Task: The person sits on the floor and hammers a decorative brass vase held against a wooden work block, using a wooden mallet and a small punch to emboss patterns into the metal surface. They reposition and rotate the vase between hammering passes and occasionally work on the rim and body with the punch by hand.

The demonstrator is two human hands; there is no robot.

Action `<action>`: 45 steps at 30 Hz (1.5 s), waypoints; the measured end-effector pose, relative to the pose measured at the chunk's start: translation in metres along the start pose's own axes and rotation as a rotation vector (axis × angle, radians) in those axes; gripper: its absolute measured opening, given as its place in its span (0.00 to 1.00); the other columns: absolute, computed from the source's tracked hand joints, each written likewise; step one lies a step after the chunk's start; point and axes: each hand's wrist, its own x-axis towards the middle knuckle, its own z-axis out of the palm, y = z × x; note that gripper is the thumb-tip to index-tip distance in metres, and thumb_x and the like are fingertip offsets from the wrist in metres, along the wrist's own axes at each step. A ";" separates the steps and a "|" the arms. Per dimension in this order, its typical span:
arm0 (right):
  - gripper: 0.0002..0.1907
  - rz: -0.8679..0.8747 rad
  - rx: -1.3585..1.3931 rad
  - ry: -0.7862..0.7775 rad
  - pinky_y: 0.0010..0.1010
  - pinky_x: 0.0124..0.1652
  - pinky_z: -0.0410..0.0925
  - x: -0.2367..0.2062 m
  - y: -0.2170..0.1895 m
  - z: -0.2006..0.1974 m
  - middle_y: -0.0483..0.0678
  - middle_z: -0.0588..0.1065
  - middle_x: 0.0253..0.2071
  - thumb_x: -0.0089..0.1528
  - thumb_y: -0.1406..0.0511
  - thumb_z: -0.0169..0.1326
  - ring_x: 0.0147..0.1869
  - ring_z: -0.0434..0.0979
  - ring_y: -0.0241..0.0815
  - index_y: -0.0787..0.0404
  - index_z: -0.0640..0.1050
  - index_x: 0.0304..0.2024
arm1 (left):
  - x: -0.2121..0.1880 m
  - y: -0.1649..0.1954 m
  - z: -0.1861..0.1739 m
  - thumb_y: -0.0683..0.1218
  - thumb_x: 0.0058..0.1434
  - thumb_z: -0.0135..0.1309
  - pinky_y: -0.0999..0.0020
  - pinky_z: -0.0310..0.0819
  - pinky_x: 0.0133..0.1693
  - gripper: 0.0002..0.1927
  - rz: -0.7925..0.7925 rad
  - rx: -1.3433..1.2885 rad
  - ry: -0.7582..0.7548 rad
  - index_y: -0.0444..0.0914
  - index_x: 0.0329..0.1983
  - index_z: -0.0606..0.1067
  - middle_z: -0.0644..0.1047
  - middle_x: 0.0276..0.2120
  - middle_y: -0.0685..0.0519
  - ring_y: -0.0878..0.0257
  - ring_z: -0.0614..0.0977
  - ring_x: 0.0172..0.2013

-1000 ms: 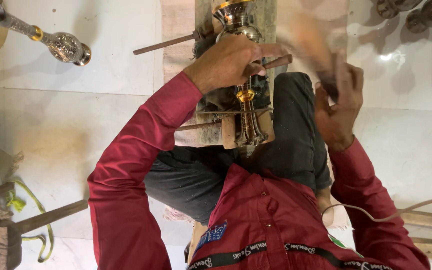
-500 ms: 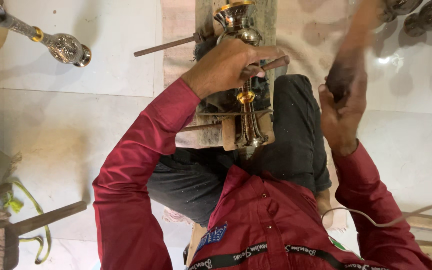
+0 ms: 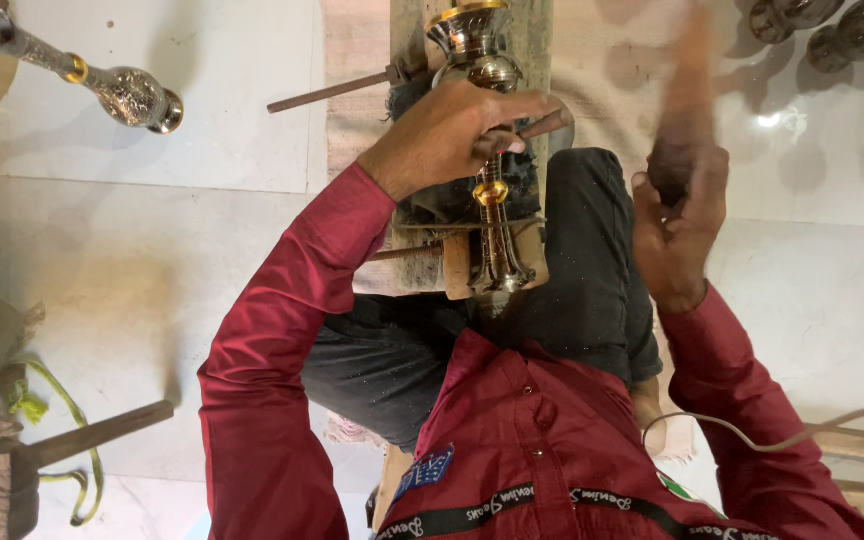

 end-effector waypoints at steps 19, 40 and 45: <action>0.33 -0.087 -0.048 -0.276 0.39 0.46 0.73 0.037 0.012 0.009 0.61 0.72 0.51 0.67 0.66 0.62 0.50 0.76 0.51 0.65 0.67 0.73 | -0.025 0.001 0.032 0.45 0.67 0.65 0.69 0.89 0.42 0.28 -0.109 -0.188 0.339 0.45 0.69 0.69 0.82 0.54 0.43 0.61 0.88 0.41; 0.39 -0.135 0.308 -0.369 0.31 0.54 0.75 0.079 0.032 -0.013 0.52 0.75 0.52 0.72 0.73 0.56 0.53 0.79 0.42 0.54 0.53 0.80 | -0.017 0.028 0.010 0.42 0.64 0.63 0.59 0.80 0.36 0.29 -0.295 -0.091 0.215 0.46 0.68 0.70 0.82 0.38 0.44 0.54 0.85 0.31; 0.47 -0.167 -0.067 -0.443 0.35 0.49 0.74 0.081 0.027 -0.017 0.55 0.74 0.52 0.64 0.78 0.59 0.49 0.77 0.45 0.50 0.55 0.81 | -0.016 0.028 0.012 0.41 0.63 0.65 0.61 0.82 0.37 0.27 -0.176 -0.103 0.304 0.44 0.65 0.71 0.83 0.39 0.46 0.56 0.87 0.35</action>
